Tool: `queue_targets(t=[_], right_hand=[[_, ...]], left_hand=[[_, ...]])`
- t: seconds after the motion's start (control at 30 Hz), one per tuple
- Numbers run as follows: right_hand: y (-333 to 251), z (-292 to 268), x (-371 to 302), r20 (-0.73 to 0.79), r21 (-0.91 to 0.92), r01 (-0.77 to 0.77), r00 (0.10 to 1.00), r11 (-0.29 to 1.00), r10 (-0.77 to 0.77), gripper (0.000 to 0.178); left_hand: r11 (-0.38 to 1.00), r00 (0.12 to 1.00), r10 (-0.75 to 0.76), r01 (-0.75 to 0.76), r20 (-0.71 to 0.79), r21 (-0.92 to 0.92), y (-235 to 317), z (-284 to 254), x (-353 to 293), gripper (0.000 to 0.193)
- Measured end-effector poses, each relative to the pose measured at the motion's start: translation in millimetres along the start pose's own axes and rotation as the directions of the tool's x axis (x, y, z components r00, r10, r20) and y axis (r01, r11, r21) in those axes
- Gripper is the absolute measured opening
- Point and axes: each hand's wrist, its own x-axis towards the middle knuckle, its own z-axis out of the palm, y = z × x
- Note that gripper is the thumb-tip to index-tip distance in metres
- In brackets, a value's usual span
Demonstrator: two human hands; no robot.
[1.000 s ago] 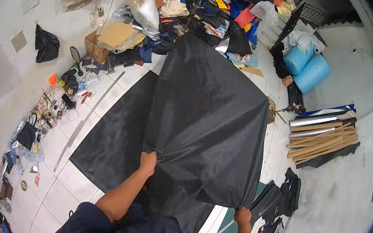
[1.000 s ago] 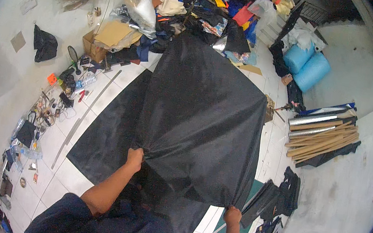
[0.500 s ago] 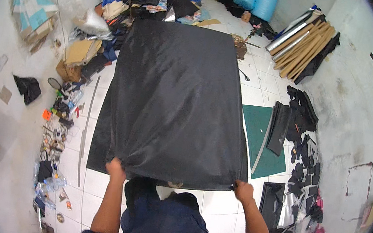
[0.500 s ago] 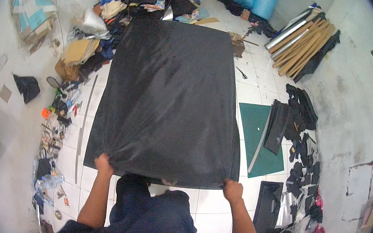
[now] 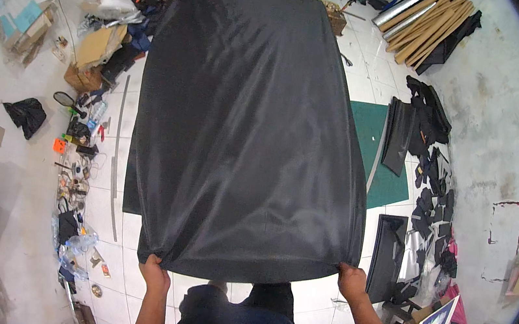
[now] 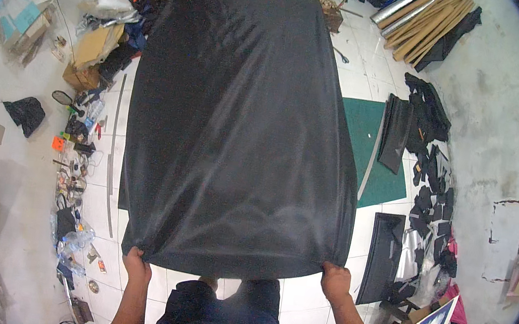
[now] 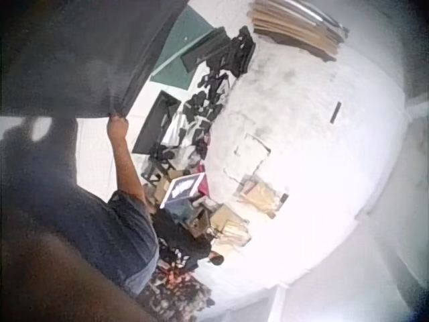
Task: The person cuts a large black fabric sheet on the floor using scissors. They repeatedly unfold, align, and cut the fabric into sections, then fold and stack the pieces.
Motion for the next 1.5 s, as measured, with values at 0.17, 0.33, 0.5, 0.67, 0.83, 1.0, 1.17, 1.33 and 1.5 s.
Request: queue_targets(t=[0.17,0.33,0.5,0.67,0.83,1.0,1.17,1.33,1.5], right_hand=[[9,81,26,0.300,-0.022,0.112,0.949,0.993,-0.101,0.013],[39,230,91,0.383,-0.064,0.086,0.922,0.994,-0.055,0.015],[76,356,162,0.090,-0.001,0.054,0.994,0.999,-0.054,0.013],[120,465,228,-0.120,-0.018,-0.006,0.993,1.000,0.003,0.022],[138,525,271,-0.406,0.050,0.060,0.913,0.997,-0.035,0.047],[155,536,301,-0.468,0.011,0.170,0.872,0.985,-0.145,0.045],[137,536,309,-0.392,0.148,-0.032,0.916,0.988,0.088,0.044],[135,561,302,-0.292,0.317,-0.043,0.946,0.947,0.141,0.048],[149,588,312,-0.490,0.442,0.097,0.859,0.892,0.150,0.046]], left_hand=[[0.985,0.972,-0.135,0.152,-0.192,0.079,-55,-38,25,0.013],[0.983,0.984,-0.140,0.151,0.108,-0.103,-163,-52,93,0.029],[0.974,0.934,-0.199,0.154,0.296,0.168,-271,-43,175,0.058],[0.818,0.875,-0.208,-0.090,0.437,0.569,-378,-21,254,0.078],[0.771,0.785,-0.243,-0.200,0.569,0.605,-459,-14,339,0.078],[0.834,0.744,-0.189,-0.224,0.641,0.505,-512,-3,383,0.078],[0.971,0.838,-0.212,0.122,0.503,0.206,-520,-15,415,0.097],[0.998,0.983,-0.047,0.041,0.175,0.039,-507,-36,485,0.088],[0.987,0.993,0.093,-0.083,-0.066,0.137,-491,-65,547,0.072]])
